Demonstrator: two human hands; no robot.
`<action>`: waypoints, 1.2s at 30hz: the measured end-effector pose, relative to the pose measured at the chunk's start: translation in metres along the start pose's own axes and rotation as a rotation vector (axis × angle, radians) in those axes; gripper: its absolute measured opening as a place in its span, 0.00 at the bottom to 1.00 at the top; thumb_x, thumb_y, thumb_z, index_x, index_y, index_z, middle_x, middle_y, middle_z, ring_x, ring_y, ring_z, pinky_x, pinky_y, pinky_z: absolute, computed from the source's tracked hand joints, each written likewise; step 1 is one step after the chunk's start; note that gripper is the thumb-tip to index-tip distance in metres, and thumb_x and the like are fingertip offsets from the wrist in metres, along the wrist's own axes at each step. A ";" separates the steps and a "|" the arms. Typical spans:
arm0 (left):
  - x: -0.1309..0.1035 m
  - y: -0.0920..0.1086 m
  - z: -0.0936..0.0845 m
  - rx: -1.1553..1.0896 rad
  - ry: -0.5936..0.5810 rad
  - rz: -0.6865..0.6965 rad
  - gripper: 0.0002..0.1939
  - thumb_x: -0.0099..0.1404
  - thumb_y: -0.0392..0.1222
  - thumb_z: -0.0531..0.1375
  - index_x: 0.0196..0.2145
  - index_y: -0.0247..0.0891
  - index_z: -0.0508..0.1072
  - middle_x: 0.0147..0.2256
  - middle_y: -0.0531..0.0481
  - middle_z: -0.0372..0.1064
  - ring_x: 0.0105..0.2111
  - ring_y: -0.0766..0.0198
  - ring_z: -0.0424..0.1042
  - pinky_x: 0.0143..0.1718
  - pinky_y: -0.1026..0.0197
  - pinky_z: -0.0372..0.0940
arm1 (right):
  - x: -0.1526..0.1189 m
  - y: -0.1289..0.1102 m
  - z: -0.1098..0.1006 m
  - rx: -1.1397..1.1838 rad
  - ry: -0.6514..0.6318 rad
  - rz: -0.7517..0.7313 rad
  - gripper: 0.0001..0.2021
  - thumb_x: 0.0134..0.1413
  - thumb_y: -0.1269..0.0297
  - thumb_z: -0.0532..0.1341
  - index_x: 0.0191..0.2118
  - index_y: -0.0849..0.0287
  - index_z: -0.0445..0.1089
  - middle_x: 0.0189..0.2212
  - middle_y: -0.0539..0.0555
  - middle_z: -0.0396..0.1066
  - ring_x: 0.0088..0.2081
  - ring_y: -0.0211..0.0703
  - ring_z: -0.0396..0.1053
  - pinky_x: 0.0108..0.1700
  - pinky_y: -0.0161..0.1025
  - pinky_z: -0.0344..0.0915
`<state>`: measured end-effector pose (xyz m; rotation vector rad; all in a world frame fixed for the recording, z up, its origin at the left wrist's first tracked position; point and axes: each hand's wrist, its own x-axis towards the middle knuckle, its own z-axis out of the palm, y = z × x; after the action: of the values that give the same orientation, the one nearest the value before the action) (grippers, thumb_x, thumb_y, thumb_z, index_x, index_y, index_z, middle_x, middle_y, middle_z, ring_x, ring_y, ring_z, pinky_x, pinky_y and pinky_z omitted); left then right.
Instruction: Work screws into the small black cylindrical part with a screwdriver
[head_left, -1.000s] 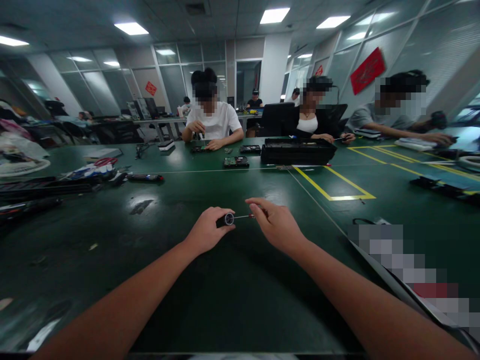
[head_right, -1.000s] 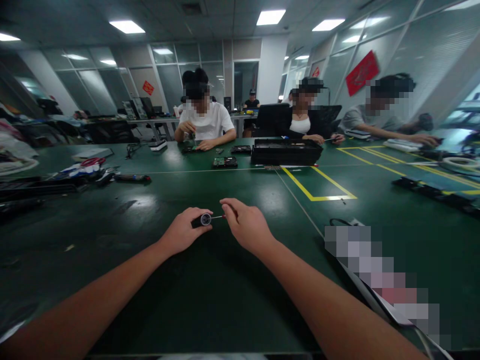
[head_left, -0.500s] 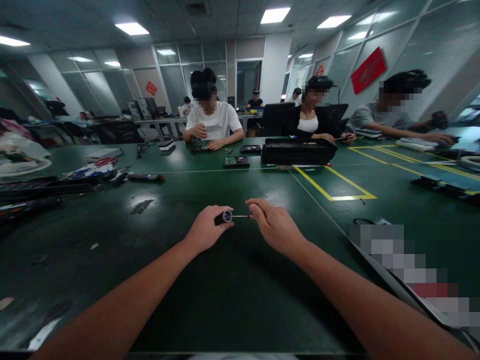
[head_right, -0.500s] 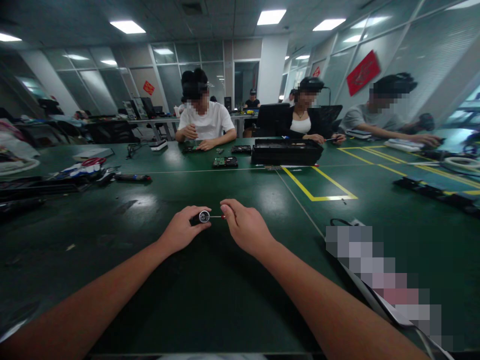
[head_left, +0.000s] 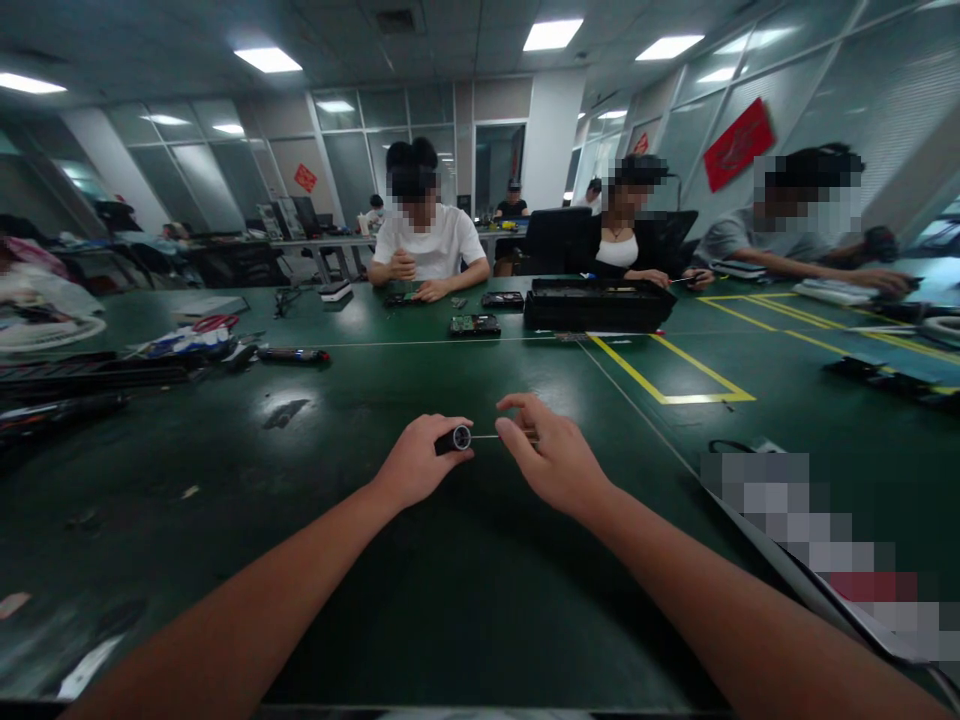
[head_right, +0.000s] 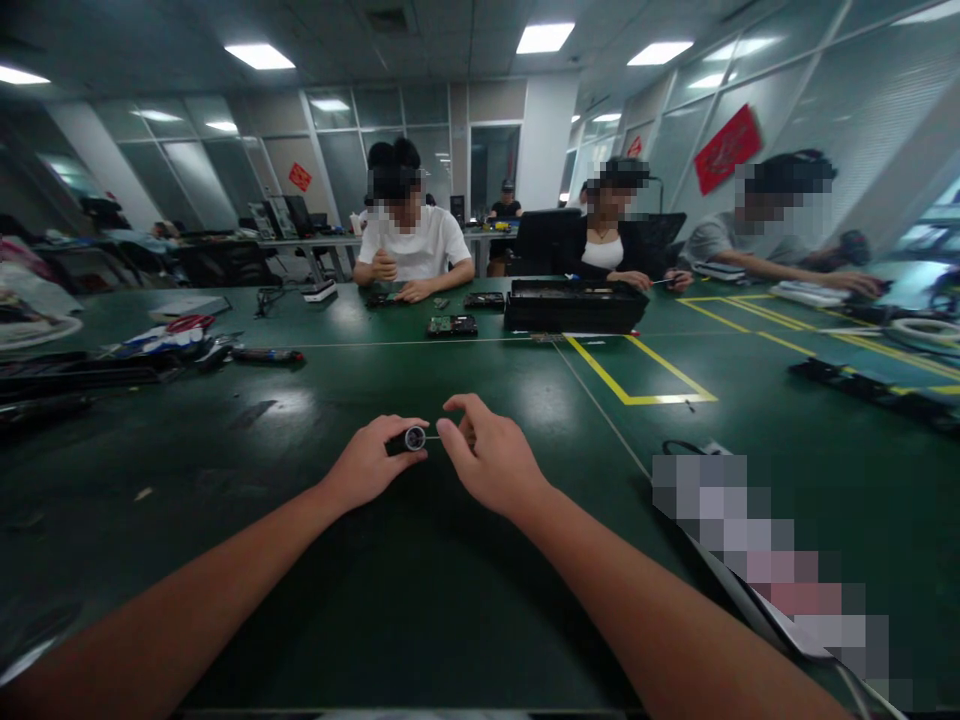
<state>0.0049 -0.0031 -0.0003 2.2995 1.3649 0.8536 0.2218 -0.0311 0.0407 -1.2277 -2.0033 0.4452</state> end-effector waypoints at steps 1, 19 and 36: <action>0.000 0.000 0.000 -0.001 0.002 0.000 0.18 0.62 0.44 0.65 0.51 0.46 0.74 0.42 0.51 0.73 0.44 0.56 0.69 0.46 0.54 0.62 | 0.001 0.000 0.000 0.004 0.003 0.030 0.14 0.67 0.58 0.50 0.50 0.57 0.66 0.28 0.51 0.72 0.28 0.42 0.69 0.31 0.39 0.60; 0.000 0.004 -0.003 0.037 0.012 0.051 0.19 0.64 0.43 0.64 0.53 0.46 0.73 0.45 0.49 0.72 0.46 0.56 0.68 0.50 0.51 0.61 | 0.002 0.007 0.008 0.342 0.098 0.078 0.11 0.63 0.55 0.56 0.40 0.56 0.69 0.32 0.52 0.73 0.34 0.43 0.71 0.38 0.42 0.67; 0.003 0.008 -0.003 0.013 0.023 -0.032 0.11 0.65 0.43 0.62 0.46 0.41 0.73 0.45 0.47 0.71 0.45 0.56 0.69 0.49 0.51 0.64 | 0.002 0.013 0.012 0.304 0.280 0.142 0.13 0.65 0.52 0.54 0.42 0.56 0.67 0.32 0.53 0.73 0.34 0.45 0.72 0.36 0.41 0.66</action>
<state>0.0097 -0.0047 0.0077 2.2779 1.4172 0.8663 0.2203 -0.0220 0.0256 -1.1726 -1.5551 0.5885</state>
